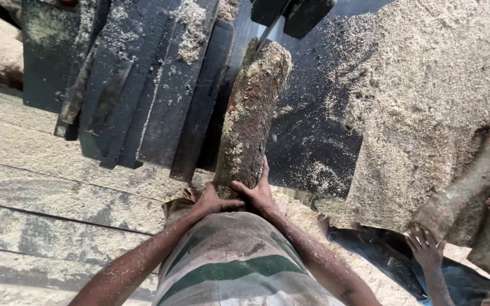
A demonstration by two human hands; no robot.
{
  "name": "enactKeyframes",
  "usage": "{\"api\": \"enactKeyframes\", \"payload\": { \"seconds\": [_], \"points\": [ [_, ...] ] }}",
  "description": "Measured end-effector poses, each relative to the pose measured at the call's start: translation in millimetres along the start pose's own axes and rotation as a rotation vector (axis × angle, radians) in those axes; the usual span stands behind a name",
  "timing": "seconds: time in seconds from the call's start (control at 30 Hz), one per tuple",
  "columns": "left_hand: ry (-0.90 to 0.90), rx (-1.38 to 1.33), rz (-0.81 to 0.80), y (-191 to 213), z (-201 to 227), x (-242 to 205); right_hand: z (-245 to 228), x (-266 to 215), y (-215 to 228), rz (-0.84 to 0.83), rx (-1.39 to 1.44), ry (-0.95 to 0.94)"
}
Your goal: The person picks up logs and pushes them through a large circular saw blade on a table to cut them into boards, while an assistant helps move and stack the wood.
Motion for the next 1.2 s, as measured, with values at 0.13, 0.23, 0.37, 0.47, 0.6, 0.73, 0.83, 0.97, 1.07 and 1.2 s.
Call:
{"api": "enactKeyframes", "payload": {
  "seconds": [0.13, 0.23, 0.37, 0.47, 0.6, 0.73, 0.83, 0.97, 1.07, 1.2],
  "points": [
    [-0.100, -0.051, 0.011, 3.1, 24.3, 19.4, -9.1, 21.9, 5.6, -0.002, -0.001, 0.006],
    [-0.081, -0.031, 0.027, 4.0, 36.0, 26.5, -16.1, 32.4, 14.7, 0.029, -0.114, 0.057],
    [-0.070, -0.024, 0.012, 11.8, 76.4, 41.4, -38.7, 68.9, 19.8, -0.044, 0.133, 0.112],
    [-0.092, -0.086, 0.081, 22.3, 100.3, 32.6, -28.0, 88.6, 30.4, 0.002, -0.155, -0.034],
    [-0.097, -0.494, -0.076, 9.8, 134.2, 23.5, -47.7, 111.1, 42.5, 0.001, -0.238, 0.062],
    [-0.098, -0.457, -0.096, 11.4, 146.5, 27.0, -59.2, 121.3, 46.1, 0.011, -0.185, 0.086],
    [-0.114, -0.380, 0.008, 21.5, 136.1, 25.7, -54.3, 111.5, 40.7, 0.049, -0.255, 0.112],
    [0.068, -0.224, 0.298, 26.0, 102.2, 16.7, -24.4, 85.6, 48.4, 0.188, -0.136, 0.162],
    [0.199, -0.495, 0.217, -1.0, 84.5, 8.0, 4.2, 70.4, 40.5, 0.348, -0.057, 0.226],
    [0.151, -0.868, 0.225, -20.1, 89.3, 1.2, 32.2, 73.5, 28.6, 0.409, 0.274, 0.198]
  ]
}}
Point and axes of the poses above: each hand's wrist, its own x-axis towards the middle knuckle, its own y-axis out of the back of the hand, z = x × y, the point moved 10 cm from there along x, towards the middle knuckle, and after that the axes turned 3 degrees about z, right-handed, at the moved point
